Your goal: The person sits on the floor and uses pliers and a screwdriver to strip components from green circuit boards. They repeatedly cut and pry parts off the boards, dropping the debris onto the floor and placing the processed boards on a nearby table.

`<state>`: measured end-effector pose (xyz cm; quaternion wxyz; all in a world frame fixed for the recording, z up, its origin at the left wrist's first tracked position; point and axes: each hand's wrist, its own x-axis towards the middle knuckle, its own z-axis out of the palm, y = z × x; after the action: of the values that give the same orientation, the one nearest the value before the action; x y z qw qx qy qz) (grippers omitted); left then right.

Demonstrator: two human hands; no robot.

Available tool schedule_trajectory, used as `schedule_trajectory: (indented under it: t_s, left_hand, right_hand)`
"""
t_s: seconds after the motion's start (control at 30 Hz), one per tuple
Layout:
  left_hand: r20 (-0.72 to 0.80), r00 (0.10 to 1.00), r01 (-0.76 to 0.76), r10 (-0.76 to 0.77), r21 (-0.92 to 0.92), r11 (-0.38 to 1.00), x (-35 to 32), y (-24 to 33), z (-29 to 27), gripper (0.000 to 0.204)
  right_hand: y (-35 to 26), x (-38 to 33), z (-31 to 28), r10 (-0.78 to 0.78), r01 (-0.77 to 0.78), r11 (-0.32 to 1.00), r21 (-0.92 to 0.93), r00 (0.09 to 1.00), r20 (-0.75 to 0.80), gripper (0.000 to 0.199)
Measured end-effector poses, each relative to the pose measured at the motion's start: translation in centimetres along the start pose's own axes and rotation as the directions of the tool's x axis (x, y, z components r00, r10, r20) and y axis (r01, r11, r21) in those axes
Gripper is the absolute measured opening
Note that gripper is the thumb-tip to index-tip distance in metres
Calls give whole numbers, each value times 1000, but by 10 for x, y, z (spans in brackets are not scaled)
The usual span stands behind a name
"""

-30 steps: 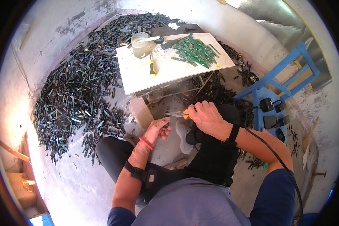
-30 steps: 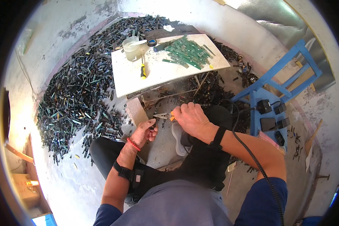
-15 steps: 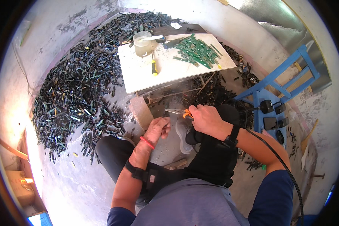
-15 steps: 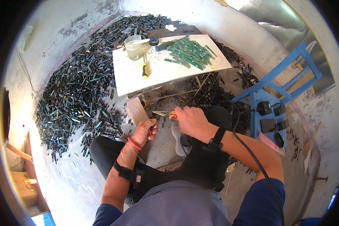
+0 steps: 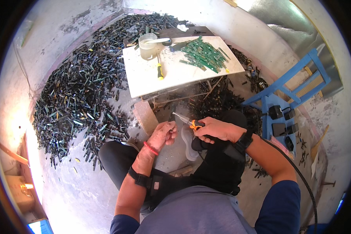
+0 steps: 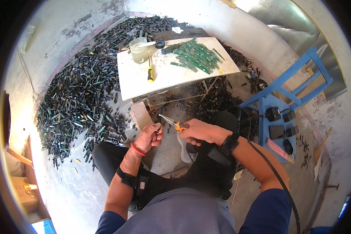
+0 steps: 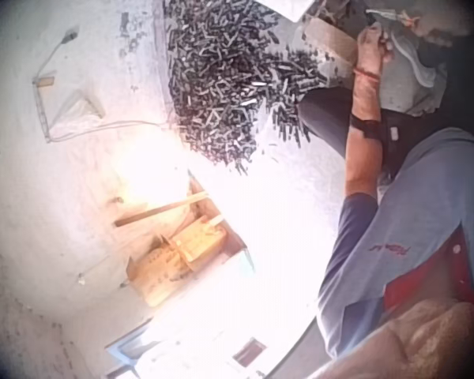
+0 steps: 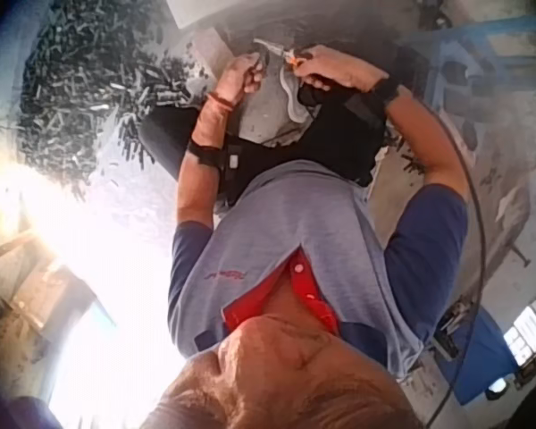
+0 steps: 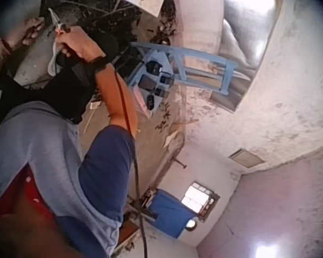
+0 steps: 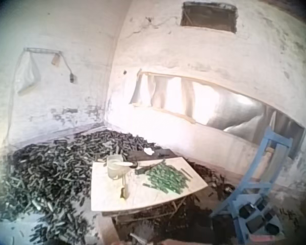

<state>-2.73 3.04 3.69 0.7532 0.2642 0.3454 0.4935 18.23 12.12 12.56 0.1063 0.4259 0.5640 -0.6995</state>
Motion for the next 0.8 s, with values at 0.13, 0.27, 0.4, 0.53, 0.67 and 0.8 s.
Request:
schedule_trajectory:
  t_s: [0.13, 0.27, 0.4, 0.53, 0.67, 0.8]
  left_hand:
    - [-148, 989, -6, 19, 93, 996, 2, -3, 1, 31]
    - [-160, 987, 3, 11, 83, 997, 3, -3, -2, 30]
    - [-65, 998, -3, 1, -44, 999, 1, 2, -4, 29]
    - [-37, 999, -19, 18, -36, 999, 0, 1, -3, 30]
    - [-204, 967, -23, 154, 531, 847, 8, -8, -7, 30]
    - [-267, 844, 130, 465, 943, 305, 11, -23, -10, 30]
  right_hand:
    - [0, 0, 6, -11, -4, 992, -124, 992, -124, 13]
    - [-2, -7, 0, -85, 88, 993, 82, 996, -34, 12]
    - [0, -7, -2, -128, 151, 975, 166, 981, -142, 8]
    - [16, 7, 1, -252, 241, 967, -82, 952, -174, 14]
    - [29, 21, 10, -608, 391, 780, -489, 661, -441, 21]
    - [25, 20, 14, -613, 187, 748, -637, 562, -555, 27]
